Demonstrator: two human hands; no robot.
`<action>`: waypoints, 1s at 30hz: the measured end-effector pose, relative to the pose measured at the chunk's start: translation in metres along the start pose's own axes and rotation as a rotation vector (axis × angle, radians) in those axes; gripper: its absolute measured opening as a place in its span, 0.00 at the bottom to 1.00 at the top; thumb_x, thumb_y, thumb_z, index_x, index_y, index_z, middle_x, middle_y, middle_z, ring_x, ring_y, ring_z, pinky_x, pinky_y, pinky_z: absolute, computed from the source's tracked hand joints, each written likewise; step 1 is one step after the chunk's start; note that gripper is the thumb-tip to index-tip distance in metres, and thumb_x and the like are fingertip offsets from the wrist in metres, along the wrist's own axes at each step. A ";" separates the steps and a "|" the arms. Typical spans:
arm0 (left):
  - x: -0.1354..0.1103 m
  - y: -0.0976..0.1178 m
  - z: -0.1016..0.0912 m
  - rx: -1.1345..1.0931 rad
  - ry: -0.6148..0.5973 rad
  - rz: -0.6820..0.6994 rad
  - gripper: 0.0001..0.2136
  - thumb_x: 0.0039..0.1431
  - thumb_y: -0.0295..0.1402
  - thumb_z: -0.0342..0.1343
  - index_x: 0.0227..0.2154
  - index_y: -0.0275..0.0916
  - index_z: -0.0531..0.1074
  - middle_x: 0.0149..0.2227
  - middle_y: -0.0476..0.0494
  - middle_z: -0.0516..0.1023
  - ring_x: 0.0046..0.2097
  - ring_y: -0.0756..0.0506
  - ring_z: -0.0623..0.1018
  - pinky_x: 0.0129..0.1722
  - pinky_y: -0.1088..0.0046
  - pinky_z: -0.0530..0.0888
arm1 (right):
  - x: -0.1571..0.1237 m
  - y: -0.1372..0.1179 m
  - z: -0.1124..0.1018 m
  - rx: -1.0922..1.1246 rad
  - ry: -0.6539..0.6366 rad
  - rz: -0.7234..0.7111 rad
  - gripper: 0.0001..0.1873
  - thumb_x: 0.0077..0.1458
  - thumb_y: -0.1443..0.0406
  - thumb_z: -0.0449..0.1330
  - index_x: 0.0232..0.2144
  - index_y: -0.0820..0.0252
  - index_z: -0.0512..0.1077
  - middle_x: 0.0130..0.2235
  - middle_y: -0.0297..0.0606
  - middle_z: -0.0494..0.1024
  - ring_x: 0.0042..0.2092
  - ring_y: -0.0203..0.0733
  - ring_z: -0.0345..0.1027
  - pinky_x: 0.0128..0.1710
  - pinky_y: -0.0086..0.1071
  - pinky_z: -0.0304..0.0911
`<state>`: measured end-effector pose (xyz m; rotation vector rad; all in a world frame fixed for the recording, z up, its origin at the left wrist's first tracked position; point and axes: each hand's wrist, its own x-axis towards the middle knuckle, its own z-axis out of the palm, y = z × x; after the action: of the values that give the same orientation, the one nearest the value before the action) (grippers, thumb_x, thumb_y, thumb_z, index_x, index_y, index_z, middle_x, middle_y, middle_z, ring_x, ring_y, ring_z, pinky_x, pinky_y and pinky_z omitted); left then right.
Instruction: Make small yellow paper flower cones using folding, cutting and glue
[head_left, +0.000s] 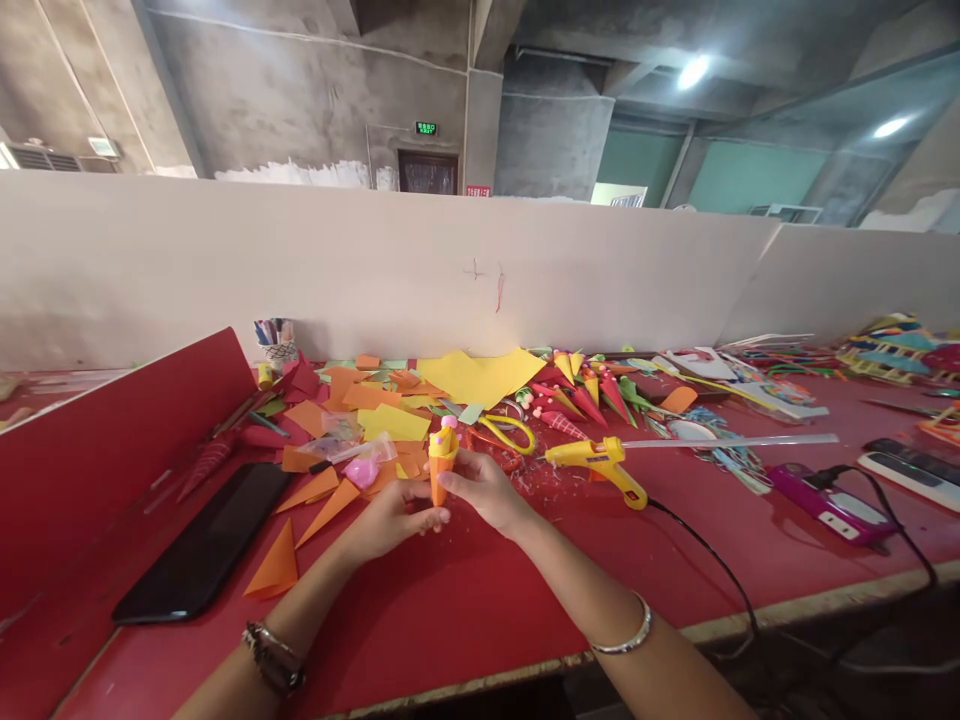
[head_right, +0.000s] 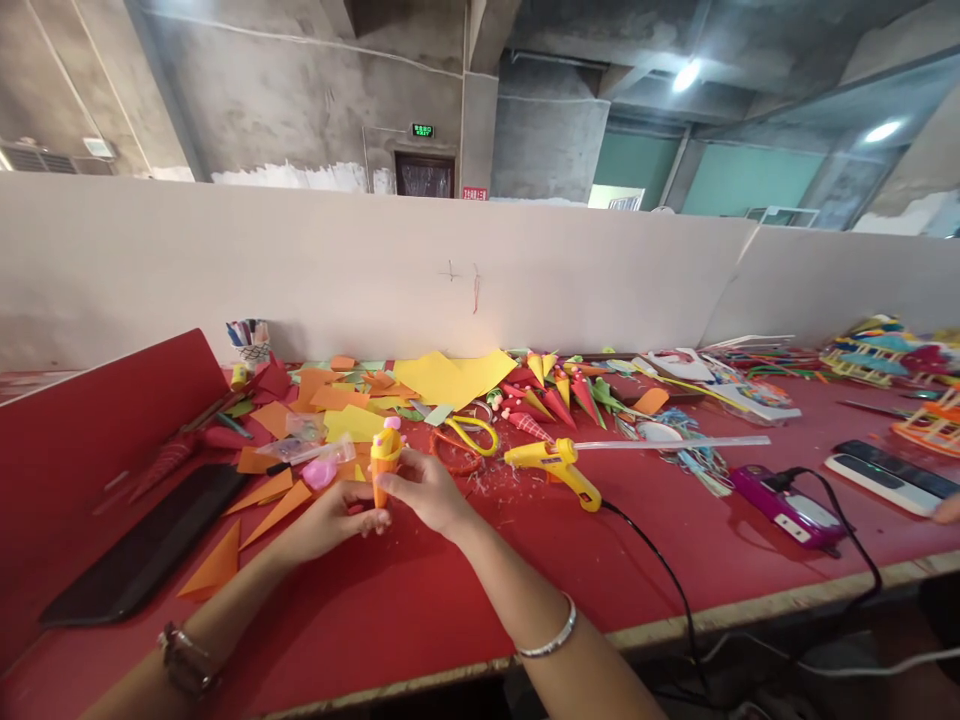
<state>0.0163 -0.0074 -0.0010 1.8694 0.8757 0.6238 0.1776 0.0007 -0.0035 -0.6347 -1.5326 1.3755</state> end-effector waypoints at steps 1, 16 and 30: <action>0.000 0.000 0.000 -0.023 -0.022 -0.018 0.14 0.51 0.41 0.52 0.22 0.33 0.69 0.20 0.49 0.70 0.22 0.54 0.67 0.23 0.79 0.65 | 0.000 -0.001 0.000 0.010 0.009 0.008 0.14 0.46 0.57 0.59 0.33 0.61 0.70 0.32 0.35 0.71 0.36 0.37 0.64 0.39 0.33 0.59; -0.001 0.000 0.000 -0.116 -0.134 -0.067 0.16 0.50 0.42 0.53 0.19 0.32 0.72 0.15 0.49 0.69 0.18 0.56 0.66 0.18 0.82 0.63 | -0.002 -0.005 0.001 0.021 0.012 0.018 0.11 0.47 0.58 0.59 0.30 0.61 0.70 0.29 0.32 0.69 0.32 0.33 0.60 0.36 0.29 0.56; -0.001 0.002 0.002 -0.077 -0.143 -0.061 0.16 0.51 0.42 0.52 0.21 0.32 0.73 0.17 0.47 0.72 0.18 0.56 0.65 0.18 0.82 0.62 | -0.003 -0.004 0.000 -0.040 -0.061 0.071 0.17 0.46 0.53 0.58 0.32 0.61 0.71 0.33 0.36 0.72 0.38 0.39 0.64 0.41 0.34 0.58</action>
<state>0.0180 -0.0100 -0.0004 1.7879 0.8018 0.4738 0.1800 -0.0026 -0.0005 -0.6828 -1.6022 1.4319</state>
